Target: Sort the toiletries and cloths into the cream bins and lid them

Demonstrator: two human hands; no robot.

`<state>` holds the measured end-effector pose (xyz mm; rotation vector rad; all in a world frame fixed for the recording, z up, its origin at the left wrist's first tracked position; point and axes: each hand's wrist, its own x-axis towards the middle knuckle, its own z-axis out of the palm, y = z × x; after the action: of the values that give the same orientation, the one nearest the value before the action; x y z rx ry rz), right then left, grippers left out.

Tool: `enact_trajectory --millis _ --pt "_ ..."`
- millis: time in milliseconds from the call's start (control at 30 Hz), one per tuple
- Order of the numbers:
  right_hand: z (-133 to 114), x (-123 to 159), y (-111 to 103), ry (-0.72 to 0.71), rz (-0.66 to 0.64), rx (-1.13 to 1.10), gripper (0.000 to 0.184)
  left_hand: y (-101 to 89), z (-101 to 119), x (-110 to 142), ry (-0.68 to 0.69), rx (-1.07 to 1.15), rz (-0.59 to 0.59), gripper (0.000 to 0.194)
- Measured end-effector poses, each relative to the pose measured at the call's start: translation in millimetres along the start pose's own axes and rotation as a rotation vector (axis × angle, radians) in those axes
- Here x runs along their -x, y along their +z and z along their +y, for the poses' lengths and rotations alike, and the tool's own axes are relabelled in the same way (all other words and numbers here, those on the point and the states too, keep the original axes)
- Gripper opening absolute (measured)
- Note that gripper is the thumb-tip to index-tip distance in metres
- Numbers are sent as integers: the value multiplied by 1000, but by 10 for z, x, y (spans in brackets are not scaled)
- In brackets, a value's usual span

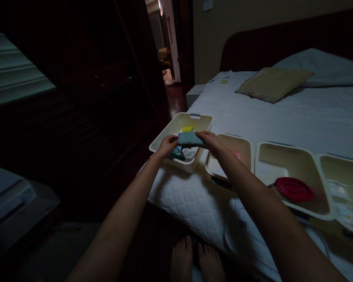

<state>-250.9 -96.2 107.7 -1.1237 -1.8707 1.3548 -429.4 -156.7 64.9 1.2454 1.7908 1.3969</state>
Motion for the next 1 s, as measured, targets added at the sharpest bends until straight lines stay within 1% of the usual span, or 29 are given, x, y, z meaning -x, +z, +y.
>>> enact_trajectory --millis 100,133,267,433,500,600,700,767,833,933,1000 --pt "73 -72 -12 175 -36 -217 24 11 8 33 5 -29 12 9" --pt "100 -91 -14 186 -44 -253 23 13 15 45 16 -65 20 8" --pt "173 -100 -24 181 -59 -287 20 4 62 104 94 -260 54 11" --pt "166 -54 -30 132 -8 -355 12 -49 150 184 213 -576 157 17" --pt "160 -51 -29 126 10 -357 11 -64 191 200 245 -640 199 18" --pt "167 -67 -23 134 55 -364 13 -65 255 209 254 -689 250 17" --pt "185 -86 -16 132 112 -394 13 -60 310 224 262 -716 267 16" --pt "197 -95 -14 131 138 -381 14 -63 336 243 281 -731 274 16" --pt "209 -103 -13 104 171 -319 17 -72 354 266 300 -748 275 16" --pt "213 -118 -5 -8 245 -146 20 -88 379 299 310 -776 258 16" --pt "194 -125 13 -94 251 -60 19 -97 403 321 321 -794 249 18"
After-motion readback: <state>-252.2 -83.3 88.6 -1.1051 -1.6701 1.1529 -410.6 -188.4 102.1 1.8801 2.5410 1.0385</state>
